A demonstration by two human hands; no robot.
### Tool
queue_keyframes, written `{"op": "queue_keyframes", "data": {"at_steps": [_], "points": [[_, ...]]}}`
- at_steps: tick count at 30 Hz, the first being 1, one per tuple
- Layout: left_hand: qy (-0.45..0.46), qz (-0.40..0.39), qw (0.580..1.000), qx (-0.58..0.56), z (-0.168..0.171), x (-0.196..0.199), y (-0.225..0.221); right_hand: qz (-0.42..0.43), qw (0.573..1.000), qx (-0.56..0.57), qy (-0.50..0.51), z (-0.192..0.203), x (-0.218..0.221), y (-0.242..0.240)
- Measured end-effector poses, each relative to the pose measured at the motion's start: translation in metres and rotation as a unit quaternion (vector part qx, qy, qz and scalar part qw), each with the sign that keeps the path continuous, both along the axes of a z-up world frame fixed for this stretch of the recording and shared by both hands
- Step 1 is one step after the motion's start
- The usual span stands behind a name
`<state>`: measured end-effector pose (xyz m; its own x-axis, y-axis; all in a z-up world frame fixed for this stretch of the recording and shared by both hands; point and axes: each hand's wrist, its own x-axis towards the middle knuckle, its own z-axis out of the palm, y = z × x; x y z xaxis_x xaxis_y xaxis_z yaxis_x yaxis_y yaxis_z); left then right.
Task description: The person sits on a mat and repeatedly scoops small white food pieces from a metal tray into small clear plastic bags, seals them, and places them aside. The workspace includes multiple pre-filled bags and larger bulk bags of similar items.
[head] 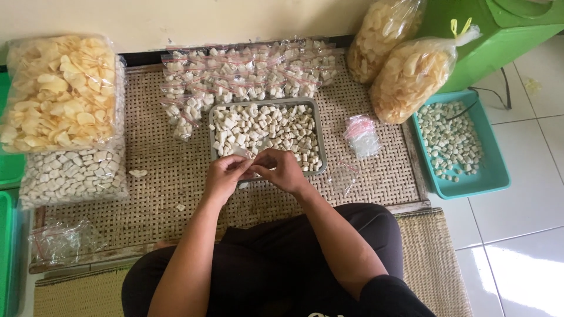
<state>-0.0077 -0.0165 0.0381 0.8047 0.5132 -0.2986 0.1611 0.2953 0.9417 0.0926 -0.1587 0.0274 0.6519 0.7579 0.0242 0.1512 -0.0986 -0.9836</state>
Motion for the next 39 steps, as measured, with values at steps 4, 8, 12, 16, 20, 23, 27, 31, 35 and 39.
{"op": "queue_keyframes", "data": {"at_steps": [4,8,12,16,20,23,27,31,35,39], "points": [[-0.005,-0.008,1.000,-0.001,-0.010,0.001,0.005,0.006,1.000,-0.014,-0.012,-0.006,-0.002,0.000],[-0.002,-0.031,0.998,0.050,-0.014,0.002,0.007,0.019,0.997,-0.064,-0.036,-0.011,0.000,0.000],[0.006,-0.055,0.993,0.105,-0.023,0.001,0.011,0.028,0.998,-0.045,-0.017,-0.011,0.002,-0.004],[0.018,-0.075,0.986,0.147,-0.024,0.000,0.012,0.031,1.000,-0.005,-0.002,-0.003,0.003,-0.004],[0.033,-0.097,0.960,0.260,-0.031,0.000,0.010,0.007,1.000,-0.023,0.004,-0.029,0.013,-0.004],[0.023,-0.083,0.954,0.287,-0.028,0.000,0.005,0.002,1.000,-0.010,0.007,-0.035,0.012,-0.004],[0.007,-0.064,0.970,0.236,-0.034,0.001,0.011,-0.001,0.999,0.009,0.042,-0.012,0.007,-0.006],[-0.020,-0.057,0.978,0.201,-0.016,-0.002,0.007,-0.004,0.999,0.013,0.042,-0.029,0.014,-0.005],[0.009,-0.058,0.979,0.193,0.000,0.000,0.002,0.001,1.000,-0.014,0.003,-0.024,0.012,-0.003],[0.025,-0.054,0.974,0.220,-0.021,-0.001,0.010,0.001,1.000,-0.011,-0.004,-0.014,0.009,-0.005]]}}
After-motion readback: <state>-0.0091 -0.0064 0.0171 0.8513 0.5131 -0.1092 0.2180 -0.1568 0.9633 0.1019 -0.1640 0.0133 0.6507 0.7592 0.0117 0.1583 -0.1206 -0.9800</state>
